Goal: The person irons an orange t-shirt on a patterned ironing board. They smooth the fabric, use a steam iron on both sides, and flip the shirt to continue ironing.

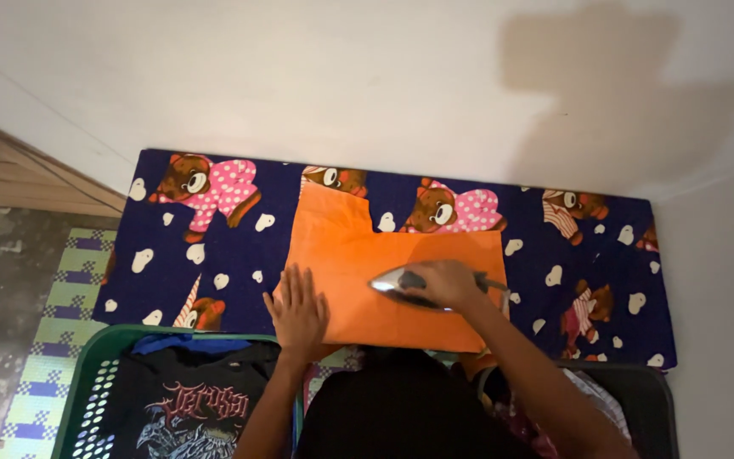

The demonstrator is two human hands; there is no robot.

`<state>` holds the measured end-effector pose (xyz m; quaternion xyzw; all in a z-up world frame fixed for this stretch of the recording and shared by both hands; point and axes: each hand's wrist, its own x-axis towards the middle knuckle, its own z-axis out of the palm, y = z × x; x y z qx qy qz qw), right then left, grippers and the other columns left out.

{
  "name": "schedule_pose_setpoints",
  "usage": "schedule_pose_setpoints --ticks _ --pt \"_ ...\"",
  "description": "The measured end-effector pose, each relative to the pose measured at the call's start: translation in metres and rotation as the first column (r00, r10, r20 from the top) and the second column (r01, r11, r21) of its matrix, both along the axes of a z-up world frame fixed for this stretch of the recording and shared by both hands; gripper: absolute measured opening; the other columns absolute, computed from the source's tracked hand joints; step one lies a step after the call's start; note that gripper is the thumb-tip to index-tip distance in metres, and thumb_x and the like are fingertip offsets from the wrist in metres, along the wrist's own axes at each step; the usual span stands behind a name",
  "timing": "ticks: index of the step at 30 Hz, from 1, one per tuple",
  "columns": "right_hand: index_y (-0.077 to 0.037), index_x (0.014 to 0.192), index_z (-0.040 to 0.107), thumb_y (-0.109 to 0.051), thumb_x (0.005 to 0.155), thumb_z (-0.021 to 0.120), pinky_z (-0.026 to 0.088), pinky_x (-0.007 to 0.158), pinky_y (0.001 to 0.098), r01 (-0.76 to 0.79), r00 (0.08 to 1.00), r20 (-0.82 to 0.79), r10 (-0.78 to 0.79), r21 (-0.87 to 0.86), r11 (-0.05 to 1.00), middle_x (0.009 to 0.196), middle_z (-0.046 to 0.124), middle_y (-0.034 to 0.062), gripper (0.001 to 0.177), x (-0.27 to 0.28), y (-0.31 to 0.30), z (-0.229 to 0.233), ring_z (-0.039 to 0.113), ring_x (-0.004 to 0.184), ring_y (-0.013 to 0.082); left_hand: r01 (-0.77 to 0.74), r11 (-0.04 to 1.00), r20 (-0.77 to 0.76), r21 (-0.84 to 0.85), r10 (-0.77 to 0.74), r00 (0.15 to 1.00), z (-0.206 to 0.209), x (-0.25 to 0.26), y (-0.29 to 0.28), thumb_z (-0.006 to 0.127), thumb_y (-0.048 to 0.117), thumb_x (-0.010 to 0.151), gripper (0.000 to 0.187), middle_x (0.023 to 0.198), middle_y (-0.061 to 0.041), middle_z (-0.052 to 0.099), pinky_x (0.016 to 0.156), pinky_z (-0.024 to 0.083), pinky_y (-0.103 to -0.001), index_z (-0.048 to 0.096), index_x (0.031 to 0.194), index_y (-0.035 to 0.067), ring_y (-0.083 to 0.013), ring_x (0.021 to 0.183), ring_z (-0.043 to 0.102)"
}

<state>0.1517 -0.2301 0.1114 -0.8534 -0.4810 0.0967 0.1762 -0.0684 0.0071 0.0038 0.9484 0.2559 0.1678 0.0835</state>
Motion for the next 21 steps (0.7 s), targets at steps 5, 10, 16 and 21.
schedule_pose_setpoints --ticks 5,10,16,21 --pt "-0.018 0.110 0.074 -0.049 0.078 0.079 0.057 0.067 0.0459 0.002 0.996 0.085 -0.009 0.080 0.997 0.092 0.076 0.0112 0.045 -0.007 0.003 -0.006 0.072 0.079 0.0356 -0.007 1.000 -0.079 -0.024 0.005 0.997 -0.002 0.000 0.003 0.046 0.043 0.099 0.066 0.168 -0.010 0.026 0.117 0.017 -0.071 0.036 0.158 0.016 -0.0295 0.155 0.024" --pt "-0.015 0.110 0.072 -0.049 0.082 0.078 0.056 0.063 0.0449 0.352 0.928 0.116 -0.353 0.032 0.935 0.087 0.075 0.0115 0.044 0.010 0.017 -0.011 0.073 0.073 0.0344 -0.011 0.999 -0.097 -0.030 0.008 0.995 -0.003 -0.002 0.002 0.043 0.044 0.101 0.065 0.170 -0.009 0.023 0.118 0.015 -0.070 0.034 0.159 0.017 -0.0275 0.157 0.021" --pt "-0.020 0.104 0.074 -0.049 0.080 0.079 0.056 0.064 0.0450 0.201 0.978 0.067 -0.197 -0.048 0.978 0.085 0.075 0.0090 0.038 0.009 0.014 -0.007 0.072 0.074 0.0333 -0.017 0.999 -0.127 -0.037 0.012 0.992 -0.004 -0.001 0.002 0.040 0.045 0.101 0.064 0.170 -0.008 0.022 0.119 0.013 -0.069 0.034 0.159 0.018 -0.0260 0.157 0.018" --pt "-0.017 0.108 0.072 -0.047 0.078 0.079 0.056 0.064 0.0465 0.109 0.989 0.103 -0.109 0.007 0.994 0.087 0.076 0.0089 0.043 0.007 0.011 -0.012 0.072 0.074 0.0339 -0.018 0.999 -0.115 -0.046 0.013 0.993 -0.004 -0.002 0.001 0.038 0.045 0.102 0.063 0.170 -0.008 0.021 0.119 0.012 -0.069 0.033 0.159 0.018 -0.0256 0.157 0.017"
